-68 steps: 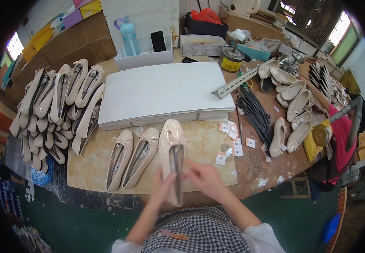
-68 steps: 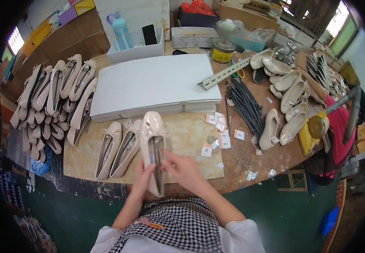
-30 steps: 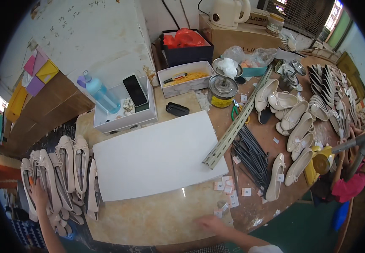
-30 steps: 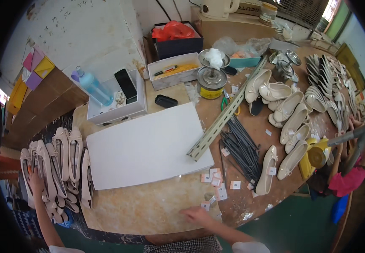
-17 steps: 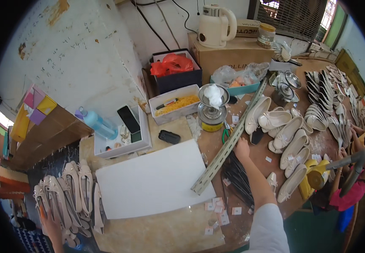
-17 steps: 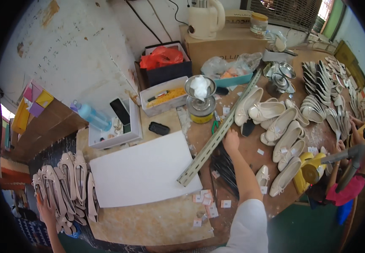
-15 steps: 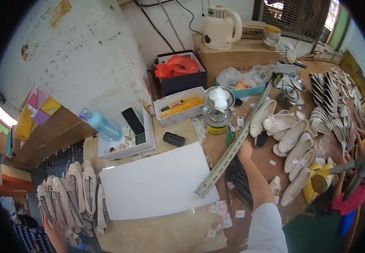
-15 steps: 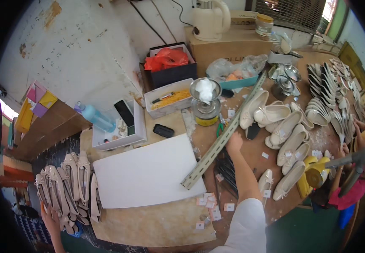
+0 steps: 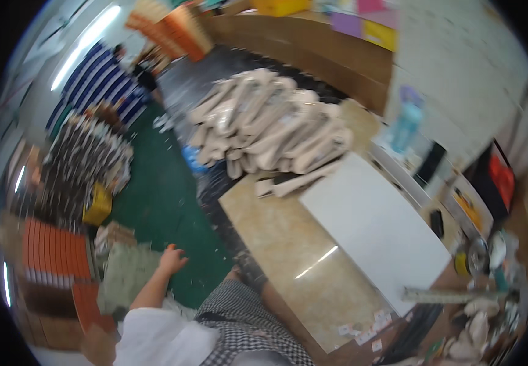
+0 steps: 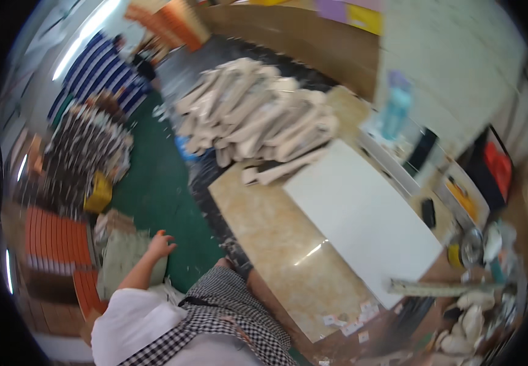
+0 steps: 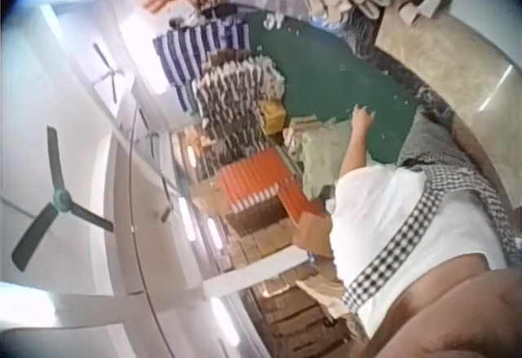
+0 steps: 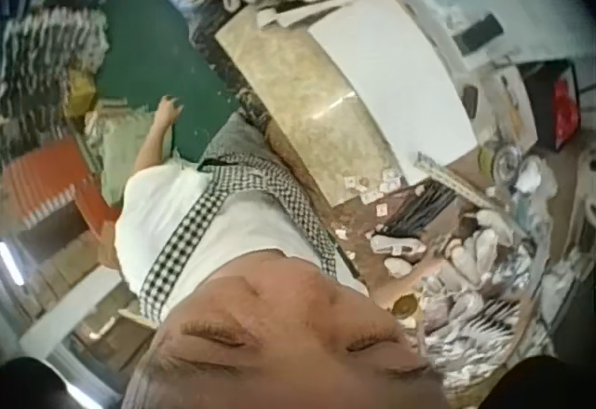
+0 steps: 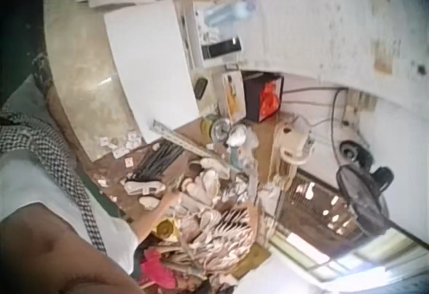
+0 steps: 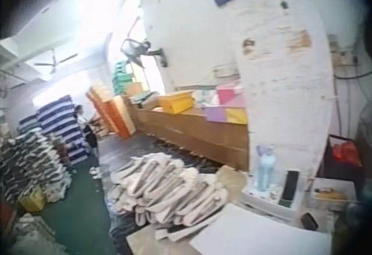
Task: The person cleans beige high-heeled shoes with a white cloth and applies a small tag to each shoe. They then cut open a large sack to retrieve white tissue paper and wrap each shoe individually in the paper.
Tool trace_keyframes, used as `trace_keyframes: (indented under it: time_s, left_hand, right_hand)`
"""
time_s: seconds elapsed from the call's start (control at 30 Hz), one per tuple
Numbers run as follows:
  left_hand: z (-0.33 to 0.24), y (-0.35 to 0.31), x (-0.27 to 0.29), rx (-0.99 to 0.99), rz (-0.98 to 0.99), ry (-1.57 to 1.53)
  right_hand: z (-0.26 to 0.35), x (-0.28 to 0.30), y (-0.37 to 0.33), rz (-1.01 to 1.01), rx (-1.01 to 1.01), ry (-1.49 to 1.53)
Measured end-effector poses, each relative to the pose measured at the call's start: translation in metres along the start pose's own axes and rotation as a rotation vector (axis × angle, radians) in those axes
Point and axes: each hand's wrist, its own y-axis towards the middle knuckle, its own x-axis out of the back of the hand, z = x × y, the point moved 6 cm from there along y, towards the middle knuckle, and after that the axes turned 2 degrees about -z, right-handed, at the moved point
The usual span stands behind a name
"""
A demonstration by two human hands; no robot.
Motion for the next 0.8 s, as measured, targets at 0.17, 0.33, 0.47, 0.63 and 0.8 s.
trace_keyframes:
  time_s: [0.17, 0.33, 0.47, 0.63, 0.8]
  left_hand:
    - [0.058, -0.057, -0.137, 0.082, 0.325, -0.252]
    - [0.123, -0.084, -0.223, 0.096, 0.347, -0.677]
    - [0.208, -0.118, -0.262, 0.314, 0.179, -0.935]
    - [0.321, -0.252, -0.308, 1.033, -0.242, -1.279]
    - [0.307, -0.385, -0.355, 1.568, -0.206, -1.238]
  right_hand:
    - [0.129, -0.163, -0.173, 0.312, -0.024, -0.083]
    - [0.181, -0.342, -0.310, 0.935, 0.025, 0.036]
    - [0.307, -0.512, -0.519, 1.390, 0.302, -0.275]
    - [0.367, -0.620, -0.778, 1.917, 0.555, -0.418]
    - [0.362, -0.660, -0.937, 2.269, 0.562, -0.533]
